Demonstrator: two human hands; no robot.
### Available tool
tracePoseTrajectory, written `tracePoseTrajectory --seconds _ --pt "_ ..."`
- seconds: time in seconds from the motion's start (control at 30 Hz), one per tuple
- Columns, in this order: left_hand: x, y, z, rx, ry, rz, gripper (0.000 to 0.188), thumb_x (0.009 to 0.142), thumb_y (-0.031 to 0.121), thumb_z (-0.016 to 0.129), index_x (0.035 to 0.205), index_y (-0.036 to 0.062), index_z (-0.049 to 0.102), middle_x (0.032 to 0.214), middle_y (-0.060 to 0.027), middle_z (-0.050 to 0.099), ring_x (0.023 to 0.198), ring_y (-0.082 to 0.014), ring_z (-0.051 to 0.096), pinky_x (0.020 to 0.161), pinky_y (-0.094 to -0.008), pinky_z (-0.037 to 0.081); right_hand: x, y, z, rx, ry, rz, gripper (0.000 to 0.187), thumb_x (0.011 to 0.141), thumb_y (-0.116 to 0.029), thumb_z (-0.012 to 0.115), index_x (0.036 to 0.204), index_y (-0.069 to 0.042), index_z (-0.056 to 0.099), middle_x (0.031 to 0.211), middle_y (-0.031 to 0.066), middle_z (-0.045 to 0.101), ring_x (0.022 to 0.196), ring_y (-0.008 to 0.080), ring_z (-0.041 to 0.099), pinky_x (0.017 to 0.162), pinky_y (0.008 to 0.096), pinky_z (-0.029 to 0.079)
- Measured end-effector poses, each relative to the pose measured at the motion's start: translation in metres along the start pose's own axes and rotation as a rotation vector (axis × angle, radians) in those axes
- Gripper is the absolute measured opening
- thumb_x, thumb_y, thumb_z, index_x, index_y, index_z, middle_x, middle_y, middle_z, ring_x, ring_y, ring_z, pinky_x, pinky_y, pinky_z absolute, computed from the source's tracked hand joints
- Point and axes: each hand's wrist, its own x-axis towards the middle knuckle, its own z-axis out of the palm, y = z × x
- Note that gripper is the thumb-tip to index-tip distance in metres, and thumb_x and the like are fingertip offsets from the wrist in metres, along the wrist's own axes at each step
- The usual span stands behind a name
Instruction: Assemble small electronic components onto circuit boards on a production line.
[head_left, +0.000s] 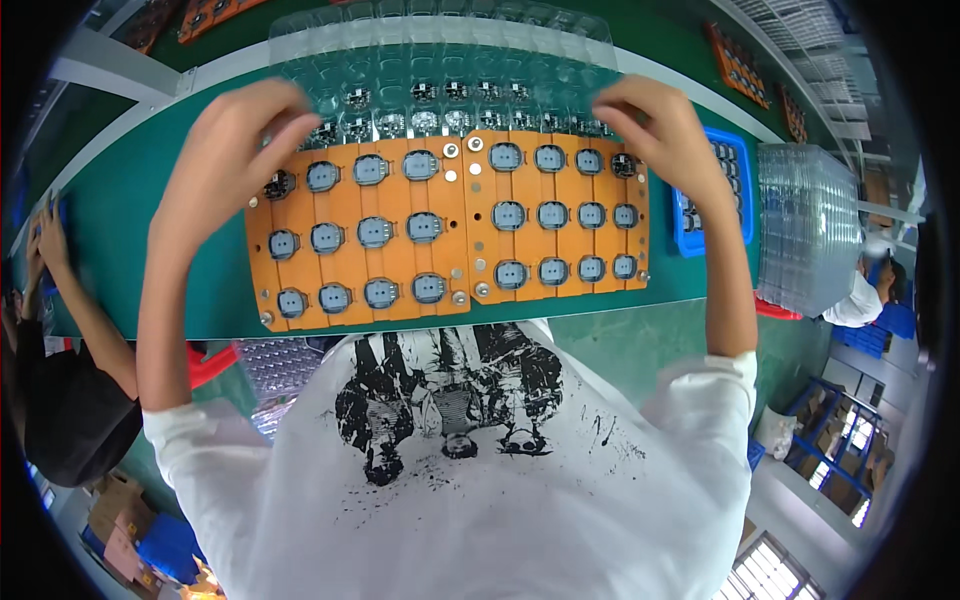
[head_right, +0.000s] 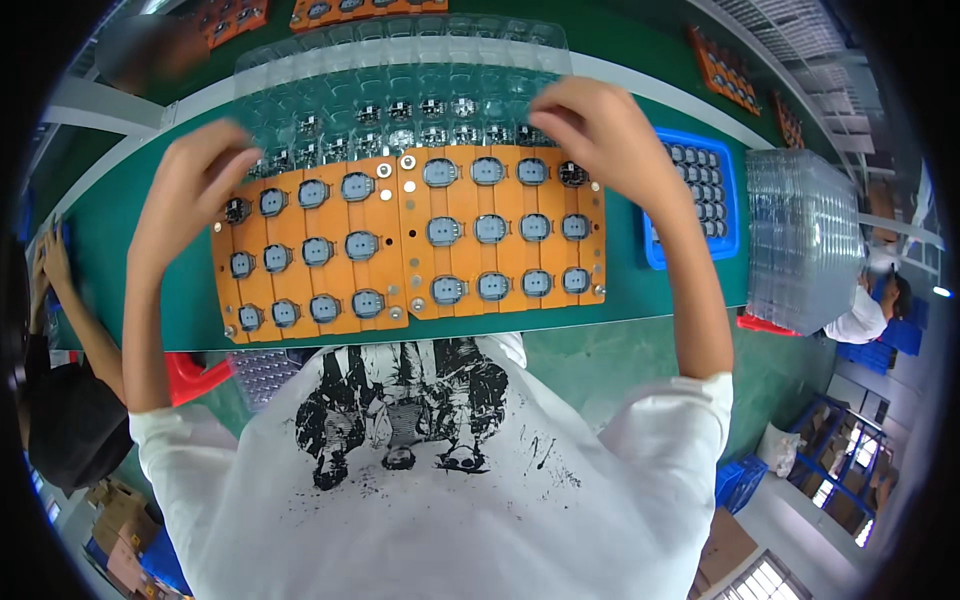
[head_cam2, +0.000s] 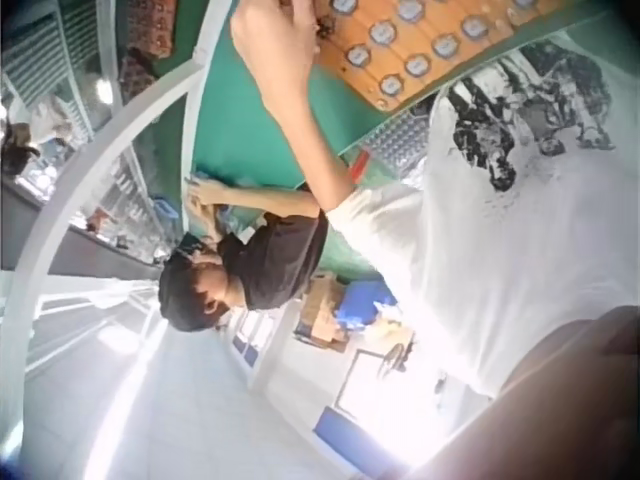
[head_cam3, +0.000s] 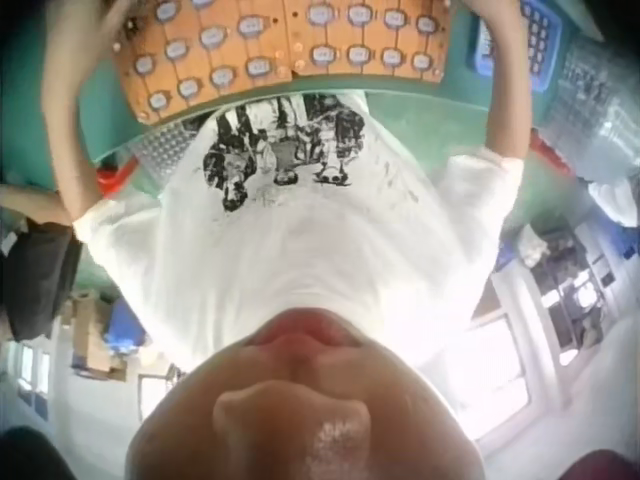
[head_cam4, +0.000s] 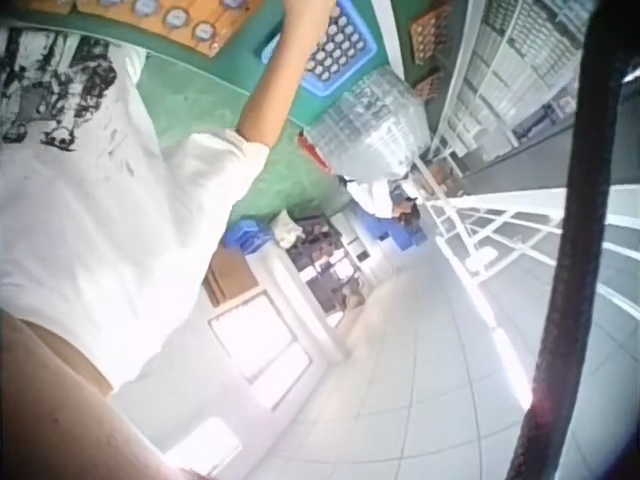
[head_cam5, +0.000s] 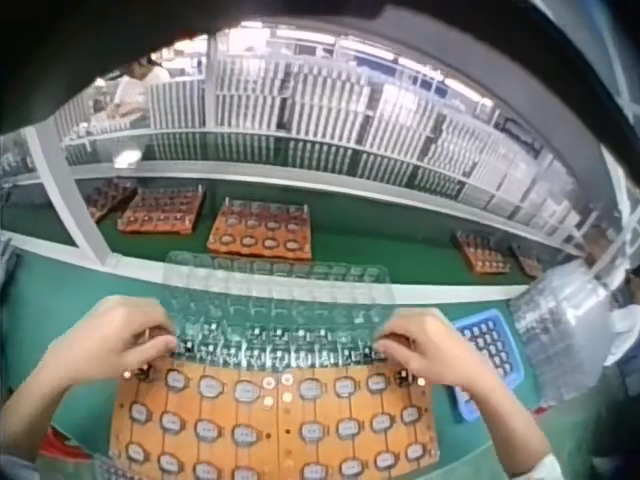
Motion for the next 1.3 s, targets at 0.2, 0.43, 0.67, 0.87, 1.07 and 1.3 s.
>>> tracePoseTrajectory --seconds 0.2,0.43,0.67,0.87,1.07,1.3 --pt "0.067 0.003 0.045 0.257 0.001 0.264 0.013 0.085 0.013 0.064 0.091 0.0008 0.061 0.09 -0.0126 0.062 0.083 -0.031 0.062 0.074 -0.0397 0.051 0.061 0.001 0.051 -0.386 -0.095 -0.194 0.014 0.085 -0.013 0.063 0.092 -0.002 0.068 0.084 0.013 0.065 0.077 0.0293 0.063 0.07 0.0382 0.052" --pt "0.05 -0.039 0.036 0.212 -0.084 0.12 0.011 0.082 0.006 0.063 0.089 -0.0009 0.058 0.092 -0.0126 0.057 0.087 -0.031 0.059 0.076 -0.04 0.048 0.024 -0.025 -0.007 -0.304 0.121 -0.248 0.005 0.081 -0.006 0.066 0.083 -0.002 0.066 0.076 0.0095 0.06 0.068 0.031 0.059 0.06 0.0389 0.048" --pt "0.058 -0.045 0.042 0.158 -0.139 0.142 0.008 0.082 0.003 0.064 0.088 -0.0015 0.061 0.089 -0.0123 0.055 0.086 -0.0296 0.059 0.075 -0.0391 0.048 -0.031 -0.036 0.018 -0.281 0.041 -0.153 0.009 0.078 -0.004 0.069 0.084 -0.001 0.064 0.073 0.0097 0.054 0.062 0.0274 0.057 0.054 0.037 0.044" --pt "0.055 -0.038 0.051 0.226 -0.099 0.167 0.009 0.086 0.008 0.063 0.089 -0.0001 0.062 0.09 -0.0112 0.056 0.086 -0.0297 0.058 0.075 -0.04 0.048 -0.031 -0.04 0.019 -0.302 -0.001 -0.152 0.007 0.078 -0.002 0.068 0.083 0.001 0.064 0.074 0.0108 0.054 0.063 0.0299 0.057 0.054 0.0374 0.044" --pt "0.045 -0.029 0.015 0.078 0.089 0.222 0.007 0.088 0.004 0.058 0.091 -0.0015 0.056 0.085 -0.0105 0.054 0.075 -0.0257 0.056 0.065 -0.0332 0.044 -0.027 -0.036 0.018 -0.281 -0.046 -0.137 0.007 0.078 -0.002 0.068 0.083 0.001 0.064 0.076 0.0117 0.055 0.065 0.0306 0.057 0.056 0.038 0.045" --pt "-0.027 -0.009 0.016 0.08 0.105 0.243 0.011 0.081 0.002 0.065 0.086 0.0003 0.056 0.09 -0.0097 0.059 0.087 -0.0278 0.057 0.072 -0.0348 0.047 -0.026 -0.037 0.015 -0.306 -0.053 -0.14 0.01 0.079 -0.005 0.069 0.086 0.001 0.065 0.077 0.0111 0.056 0.067 0.0284 0.058 0.058 0.0368 0.045"
